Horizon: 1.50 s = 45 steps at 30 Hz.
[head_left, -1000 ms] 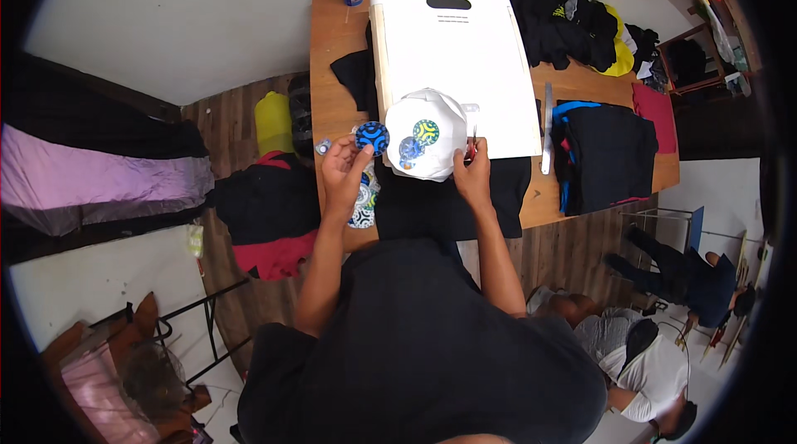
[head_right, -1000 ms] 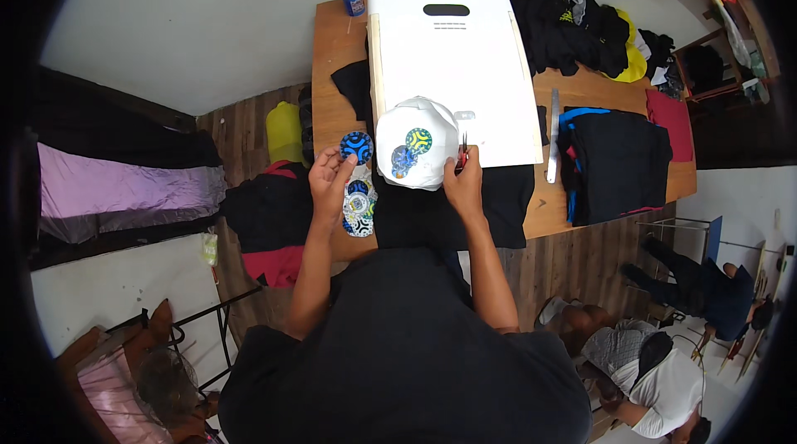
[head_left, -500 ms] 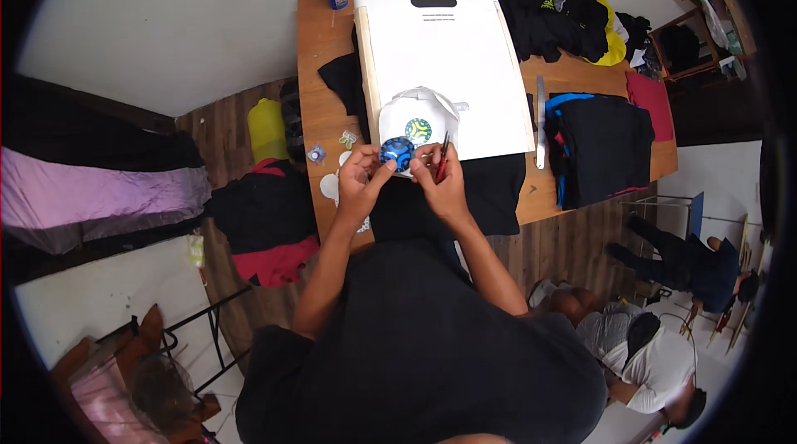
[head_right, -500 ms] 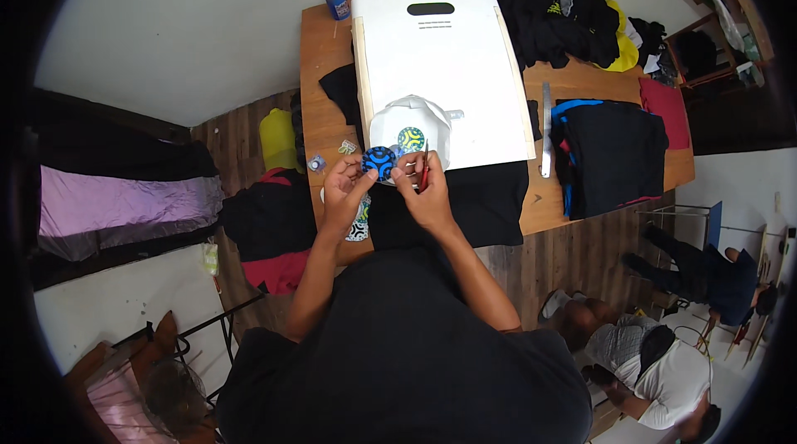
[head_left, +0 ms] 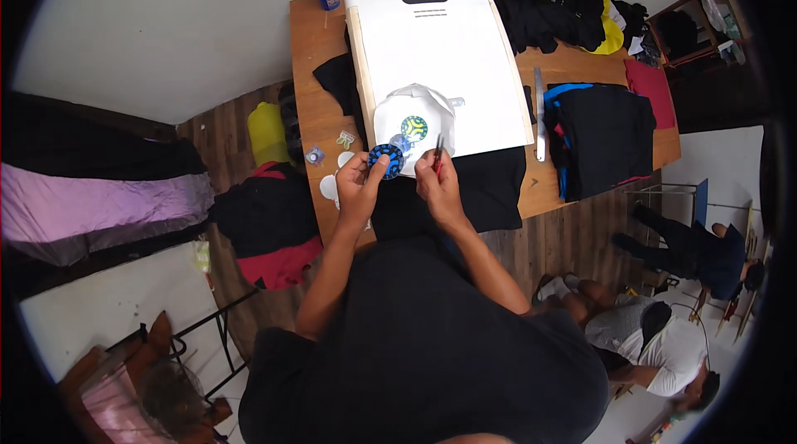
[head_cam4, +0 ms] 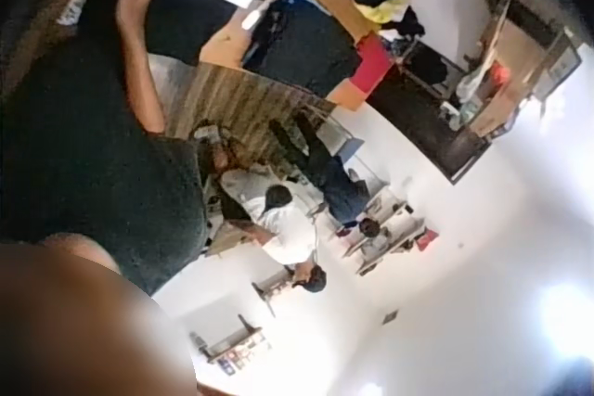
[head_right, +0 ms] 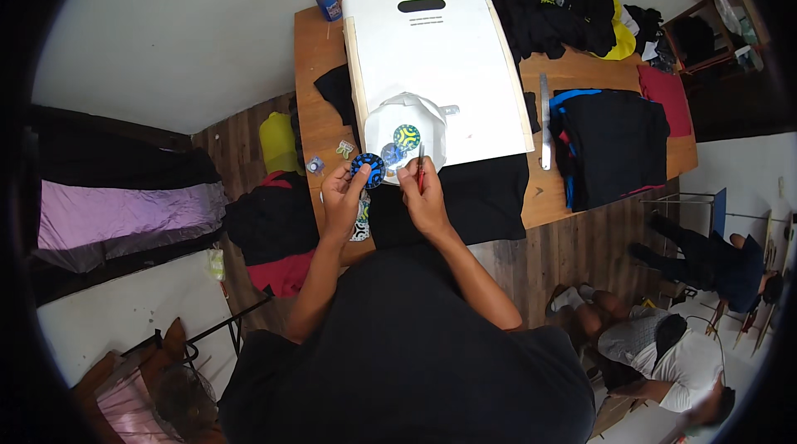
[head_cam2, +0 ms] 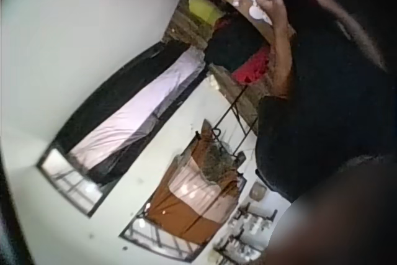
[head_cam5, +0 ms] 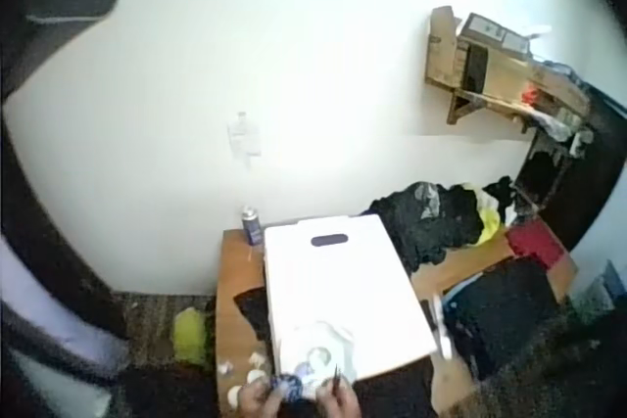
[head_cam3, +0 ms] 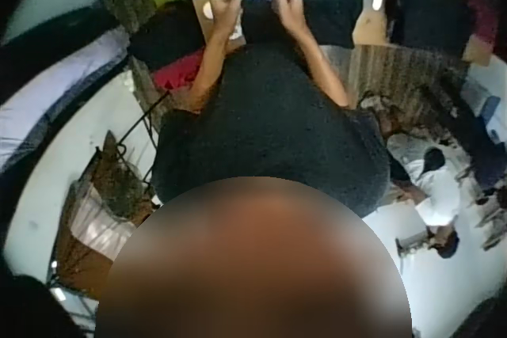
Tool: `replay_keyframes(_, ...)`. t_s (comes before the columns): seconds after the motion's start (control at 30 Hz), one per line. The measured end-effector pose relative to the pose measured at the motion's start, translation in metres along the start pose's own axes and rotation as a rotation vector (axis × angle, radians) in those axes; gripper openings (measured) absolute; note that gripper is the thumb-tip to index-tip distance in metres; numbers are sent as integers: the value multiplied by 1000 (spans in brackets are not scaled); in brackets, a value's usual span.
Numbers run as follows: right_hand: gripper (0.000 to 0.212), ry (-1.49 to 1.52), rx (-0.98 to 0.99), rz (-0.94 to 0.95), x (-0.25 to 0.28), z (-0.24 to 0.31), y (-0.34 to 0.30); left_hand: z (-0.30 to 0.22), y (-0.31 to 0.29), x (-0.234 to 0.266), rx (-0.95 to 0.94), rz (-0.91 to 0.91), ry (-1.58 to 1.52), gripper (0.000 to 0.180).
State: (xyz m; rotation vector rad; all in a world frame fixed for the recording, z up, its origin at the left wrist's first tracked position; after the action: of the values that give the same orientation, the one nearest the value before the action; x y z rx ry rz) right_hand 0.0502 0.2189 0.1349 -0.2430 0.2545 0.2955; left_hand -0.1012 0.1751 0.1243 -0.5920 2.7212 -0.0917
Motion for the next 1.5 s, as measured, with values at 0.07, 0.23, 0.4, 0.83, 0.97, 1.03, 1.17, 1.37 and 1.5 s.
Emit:
replay_keyframes(0.07, 19, 149, -175, 90, 2, -3, -2, -1, -1, -1, 4, -7, -1, 12)
replay_keyframes(0.23, 29, 79, -269, 211, -4, -5, -6, 1, 0, -4, 51, -11, 70, 14)
replay_keyframes(0.4, 34, 87, -21, 309, -7, -4, -7, 0, 0, -3, -60, -42, 71, 14)
replay_keyframes(0.83, 36, 192, 79, 308, -4, -5, -7, 1, 1, -13, -10, 17, 131, 14)
replay_keyframes(0.97, 36, 149, 20, 291, -5, -3, -6, -3, 1, -13, -84, -29, 134, 14)
replay_keyframes(1.03, 36, 201, 81, 326, -6, -1, -7, 0, 1, -13, 8, -3, 133, 15)
replay_keyframes(1.17, 36, 153, 19, 297, -4, -6, -7, -1, 2, -11, -79, -58, 138, 15)
replay_keyframes(1.37, 36, 139, 20, 291, -1, -9, -7, -3, 3, -11, -103, -85, 159, 15)
replay_keyframes(1.5, 35, 140, 36, 304, 0, -8, -7, -6, 3, -13, -100, -79, 144, 14)
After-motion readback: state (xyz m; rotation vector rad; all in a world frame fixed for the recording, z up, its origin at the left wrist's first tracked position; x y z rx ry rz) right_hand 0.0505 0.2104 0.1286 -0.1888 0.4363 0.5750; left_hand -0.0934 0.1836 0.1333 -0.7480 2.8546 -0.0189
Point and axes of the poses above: each hand's wrist, its own y-axis towards the middle knuckle, its own x-axis out of the back of the hand, z = x × y, the point moved 3 cm from there along y, towards the middle knuckle
